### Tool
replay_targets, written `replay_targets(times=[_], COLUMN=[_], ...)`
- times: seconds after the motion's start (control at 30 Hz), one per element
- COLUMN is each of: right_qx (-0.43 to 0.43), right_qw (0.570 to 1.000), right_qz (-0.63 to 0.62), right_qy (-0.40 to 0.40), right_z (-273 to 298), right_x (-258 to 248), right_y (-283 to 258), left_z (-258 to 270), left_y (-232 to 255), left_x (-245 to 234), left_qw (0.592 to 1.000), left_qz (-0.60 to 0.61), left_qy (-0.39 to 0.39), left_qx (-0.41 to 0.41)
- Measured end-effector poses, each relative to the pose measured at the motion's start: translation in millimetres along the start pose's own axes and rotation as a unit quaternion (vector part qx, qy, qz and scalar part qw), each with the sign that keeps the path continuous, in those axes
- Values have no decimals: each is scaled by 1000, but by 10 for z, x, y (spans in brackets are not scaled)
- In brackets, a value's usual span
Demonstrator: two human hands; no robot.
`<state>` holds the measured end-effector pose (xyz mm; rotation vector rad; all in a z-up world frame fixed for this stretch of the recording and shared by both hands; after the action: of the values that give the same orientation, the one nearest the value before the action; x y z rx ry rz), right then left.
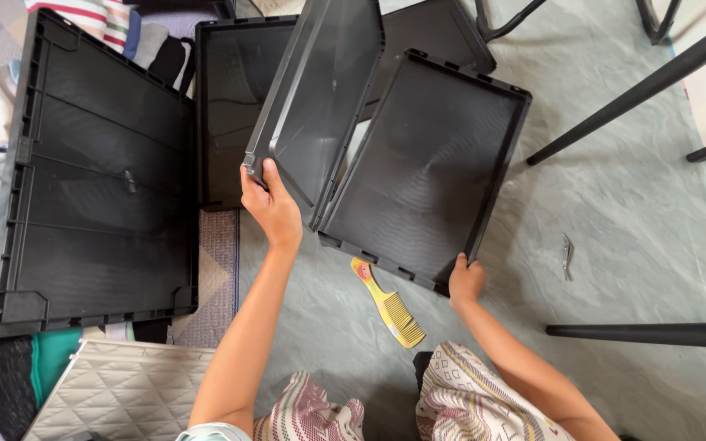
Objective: The person assembles black plastic storage components on the floor. They connect flat panels and small corner pieces by hand, forming a box-like structure.
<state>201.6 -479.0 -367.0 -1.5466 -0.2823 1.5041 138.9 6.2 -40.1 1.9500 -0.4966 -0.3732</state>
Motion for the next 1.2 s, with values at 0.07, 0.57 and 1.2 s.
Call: replay_targets(times=[0.07, 0.57, 1.2], right_qx=[11, 104, -4], right_qw=[999, 991, 903], right_qz=[-34, -83, -38], right_qy=[8, -19, -427], right_z=[64, 670, -787], right_x=[-69, -94, 79], right_y=[31, 304, -2050], left_z=[2, 171, -189], left_y=[23, 120, -82], left_x=[32, 324, 69], left_qw=[1000, 996, 997], left_qz=[3, 55, 51], left_qy=[-1, -71, -52], left_qx=[0, -11, 23])
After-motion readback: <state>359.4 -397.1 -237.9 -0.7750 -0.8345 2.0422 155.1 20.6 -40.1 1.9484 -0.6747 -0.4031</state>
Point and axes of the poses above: each hand's wrist, its own z-axis away from the middle knuckle, its own x-axis out of the palm, y = z × x, the point moved 9 cm from there along -z, towards the middle knuckle, and after that the axes turned 4 degrees about -z, right-handed, at the moved point
